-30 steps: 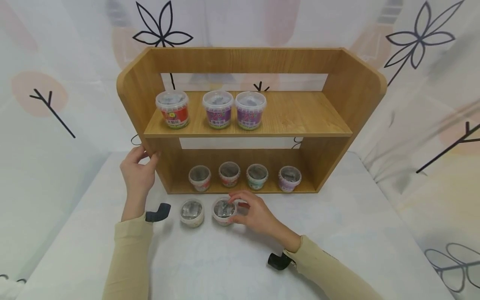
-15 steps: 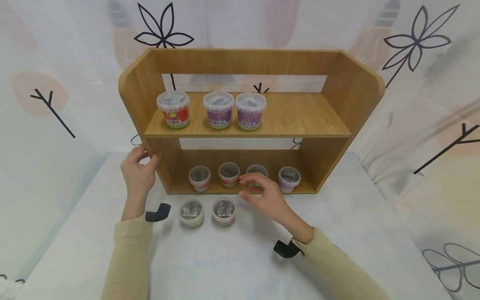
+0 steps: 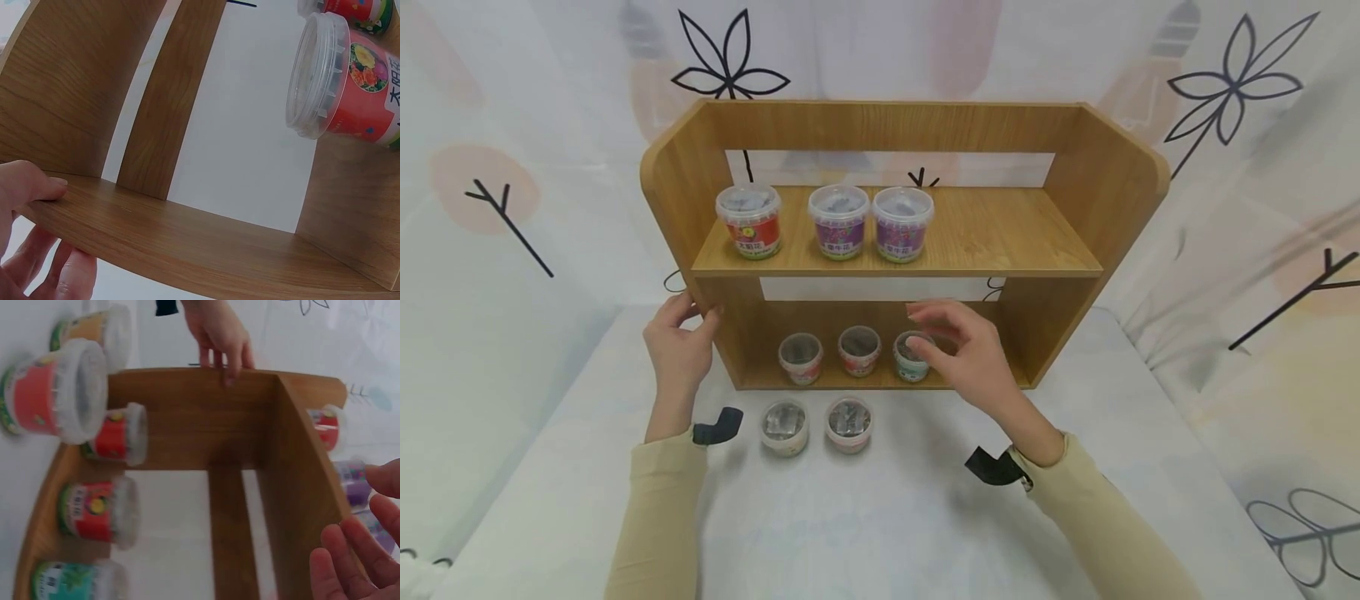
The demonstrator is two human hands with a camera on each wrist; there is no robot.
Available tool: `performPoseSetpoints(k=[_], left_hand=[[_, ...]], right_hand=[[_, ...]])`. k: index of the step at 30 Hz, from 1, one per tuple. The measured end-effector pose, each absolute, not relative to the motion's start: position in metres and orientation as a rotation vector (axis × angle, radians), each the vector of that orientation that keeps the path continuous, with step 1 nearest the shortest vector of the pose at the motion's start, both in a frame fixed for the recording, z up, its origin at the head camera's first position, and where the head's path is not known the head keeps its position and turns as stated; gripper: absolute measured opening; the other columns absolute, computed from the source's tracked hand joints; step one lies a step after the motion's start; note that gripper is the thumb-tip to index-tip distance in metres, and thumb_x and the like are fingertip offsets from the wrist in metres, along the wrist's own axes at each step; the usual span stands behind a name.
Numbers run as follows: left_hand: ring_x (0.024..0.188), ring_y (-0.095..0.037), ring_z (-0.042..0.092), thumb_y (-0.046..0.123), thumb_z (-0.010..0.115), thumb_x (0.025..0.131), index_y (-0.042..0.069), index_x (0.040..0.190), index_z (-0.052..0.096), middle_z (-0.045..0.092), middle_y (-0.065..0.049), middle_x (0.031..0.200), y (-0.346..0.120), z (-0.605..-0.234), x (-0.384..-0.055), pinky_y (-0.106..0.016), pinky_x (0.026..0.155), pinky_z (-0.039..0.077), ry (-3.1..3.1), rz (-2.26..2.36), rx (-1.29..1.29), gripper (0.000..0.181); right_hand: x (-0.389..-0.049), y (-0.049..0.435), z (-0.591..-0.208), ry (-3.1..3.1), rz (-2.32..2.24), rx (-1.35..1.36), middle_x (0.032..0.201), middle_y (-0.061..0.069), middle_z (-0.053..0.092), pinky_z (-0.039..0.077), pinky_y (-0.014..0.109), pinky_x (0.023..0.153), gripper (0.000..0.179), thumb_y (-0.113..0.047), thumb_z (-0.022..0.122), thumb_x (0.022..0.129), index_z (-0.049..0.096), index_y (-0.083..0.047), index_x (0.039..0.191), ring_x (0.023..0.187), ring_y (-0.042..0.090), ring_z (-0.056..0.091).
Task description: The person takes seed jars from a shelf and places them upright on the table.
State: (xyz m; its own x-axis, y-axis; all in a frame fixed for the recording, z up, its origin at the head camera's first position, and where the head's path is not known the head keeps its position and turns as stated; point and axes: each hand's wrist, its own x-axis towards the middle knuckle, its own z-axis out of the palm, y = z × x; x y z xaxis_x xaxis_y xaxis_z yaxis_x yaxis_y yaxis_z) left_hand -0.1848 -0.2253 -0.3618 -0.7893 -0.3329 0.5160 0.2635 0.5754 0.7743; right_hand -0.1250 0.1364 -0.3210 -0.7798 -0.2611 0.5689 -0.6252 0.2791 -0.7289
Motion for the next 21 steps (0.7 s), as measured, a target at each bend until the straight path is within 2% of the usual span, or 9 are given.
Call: performPoseSetpoints(k=[3,7,10,14,16,21], left_hand=[[0.103,-0.013,0.057,0.032,0.061,0.089,0.027,0.124,0.062,0.063,0.002,0.115,-0.225,-0.362,-0.185,-0.040,0.079,0.054,-2.168,-1.208,0.058,0.036],[0.103,-0.013,0.057,0.032,0.060,0.089,0.027,0.125,0.062,0.063,0.003,0.115,-0.225,-0.362,-0.185,-0.040,0.079,0.054,-2.172,-1.210,0.064,0.036],[0.103,-0.013,0.057,0.031,0.061,0.089,0.028,0.125,0.062,0.063,0.003,0.116,-0.225,-0.362,-0.185,-0.040,0.079,0.054,-2.171,-1.212,0.061,0.036],[0.103,-0.012,0.057,0.032,0.061,0.089,0.029,0.125,0.062,0.063,0.004,0.116,-0.225,-0.361,-0.184,-0.040,0.079,0.054,-2.174,-1.221,0.068,0.036],[0.103,-0.012,0.057,0.032,0.061,0.089,0.028,0.124,0.062,0.063,0.004,0.116,-0.225,-0.361,-0.183,-0.040,0.079,0.054,-2.173,-1.220,0.072,0.036],[0.103,-0.013,0.057,0.032,0.061,0.089,0.028,0.125,0.062,0.063,0.003,0.115,-0.224,-0.361,-0.183,-0.040,0.079,0.054,-2.169,-1.217,0.068,0.036]], right_hand=[[-0.125,0.138,-0.308,-2.176,1.478,0.820,0.118,0.006,0.061,0.049,0.033,0.090,0.027,-0.002,0.070,0.082,0.063,-0.005,0.107,0.108,0.019,0.058],[-0.118,0.137,-0.282,-2.133,1.494,0.814,0.118,0.013,0.060,0.049,0.038,0.090,0.027,0.006,0.067,0.080,0.061,0.003,0.107,0.109,0.020,0.056],[-0.112,0.136,-0.263,-2.094,1.527,0.802,0.117,0.019,0.059,0.050,0.041,0.088,0.027,0.010,0.066,0.080,0.060,0.009,0.106,0.108,0.025,0.056],[-0.111,0.138,-0.247,-2.057,1.548,0.783,0.117,0.024,0.058,0.051,0.037,0.088,0.027,0.011,0.064,0.081,0.058,0.012,0.107,0.106,0.031,0.057],[-0.112,0.139,-0.240,-2.048,1.553,0.773,0.118,0.023,0.057,0.050,0.034,0.088,0.027,0.010,0.063,0.081,0.057,0.013,0.108,0.105,0.034,0.056],[-0.117,0.140,-0.227,-2.035,1.539,0.734,0.119,0.018,0.058,0.049,0.032,0.090,0.029,0.007,0.064,0.083,0.057,0.012,0.110,0.107,0.031,0.056]])
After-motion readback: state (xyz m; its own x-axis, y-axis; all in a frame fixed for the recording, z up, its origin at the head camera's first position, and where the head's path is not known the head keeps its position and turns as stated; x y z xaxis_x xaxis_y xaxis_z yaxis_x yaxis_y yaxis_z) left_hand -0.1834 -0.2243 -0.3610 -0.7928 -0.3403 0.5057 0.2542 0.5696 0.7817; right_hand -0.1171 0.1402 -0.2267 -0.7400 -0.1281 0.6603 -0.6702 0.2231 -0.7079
